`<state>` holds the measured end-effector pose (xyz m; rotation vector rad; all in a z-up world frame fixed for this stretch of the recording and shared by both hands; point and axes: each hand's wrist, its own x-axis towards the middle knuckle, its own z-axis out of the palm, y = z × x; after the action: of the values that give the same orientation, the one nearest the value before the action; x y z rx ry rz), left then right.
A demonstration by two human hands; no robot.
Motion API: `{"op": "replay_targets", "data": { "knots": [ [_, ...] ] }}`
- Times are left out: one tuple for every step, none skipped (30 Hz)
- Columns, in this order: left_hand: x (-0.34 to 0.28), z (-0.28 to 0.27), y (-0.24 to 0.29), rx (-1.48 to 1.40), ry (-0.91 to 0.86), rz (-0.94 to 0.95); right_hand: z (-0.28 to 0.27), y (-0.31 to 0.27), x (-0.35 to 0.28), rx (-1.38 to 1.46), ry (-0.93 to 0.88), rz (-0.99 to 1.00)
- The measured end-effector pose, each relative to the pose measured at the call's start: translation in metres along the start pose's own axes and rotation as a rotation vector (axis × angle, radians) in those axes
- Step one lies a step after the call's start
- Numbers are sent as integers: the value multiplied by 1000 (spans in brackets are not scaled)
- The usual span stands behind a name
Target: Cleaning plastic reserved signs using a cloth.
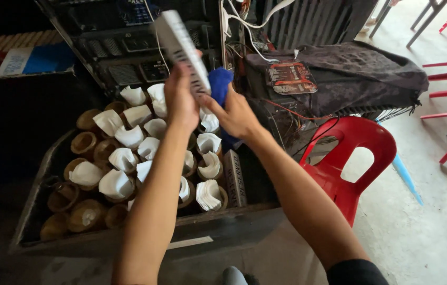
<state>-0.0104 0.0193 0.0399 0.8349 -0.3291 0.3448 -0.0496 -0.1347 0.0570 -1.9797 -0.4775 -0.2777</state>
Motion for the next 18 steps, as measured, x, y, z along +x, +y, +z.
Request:
{"op": "replay_targets", "data": {
  "knots": [
    [0, 2, -6, 277, 33, -32, -4, 4, 3, -85, -50, 73],
    [0, 4, -13, 553, 65, -67, -7, 8, 5, -170, -101, 146],
    [-4, 3, -19, 552, 69, -71, -9, 19, 8, -171, -105, 150],
    [-8, 1, -25, 1053, 45, 397, -11, 30, 10, -283, -3, 205],
    [-10, 0, -32, 1527, -1, 889, -13, 41, 14, -398, 100, 253],
    [-23, 13, -21, 1525, 4, 886, -20, 43, 10, -402, 97, 253],
    [-32, 26, -9, 1676, -258, 491, -28, 45, 9, -457, 53, 340],
    [-42, 39, 2, 1763, -528, 81, -35, 46, 7, -512, 8, 427],
    [-45, 37, -6, 1763, -525, 85, -35, 48, 7, -514, 9, 423],
    [-49, 34, -15, 1751, -661, -6, -36, 50, 7, -593, -30, 438],
    [-54, 30, -25, 1732, -801, -106, -34, 53, 4, -668, -71, 458],
    [-59, 41, -14, 1734, -802, -109, -32, 48, 3, -666, -73, 460],
    [-64, 52, -5, 1814, -842, -193, -31, 45, 1, -676, -77, 467],
    [-70, 64, 4, 1892, -880, -278, -30, 41, -2, -687, -81, 474],
    [-72, 53, -13, 1891, -885, -280, -29, 43, -2, -687, -80, 478],
    [-74, 42, -30, 1995, -950, -240, -28, 44, -2, -710, -97, 494],
    [-75, 31, -46, 2099, -1012, -196, -27, 45, -1, -734, -113, 507],
    [-80, 27, -53, 2099, -1014, -196, -27, 44, -1, -734, -113, 508]
  ]
}}
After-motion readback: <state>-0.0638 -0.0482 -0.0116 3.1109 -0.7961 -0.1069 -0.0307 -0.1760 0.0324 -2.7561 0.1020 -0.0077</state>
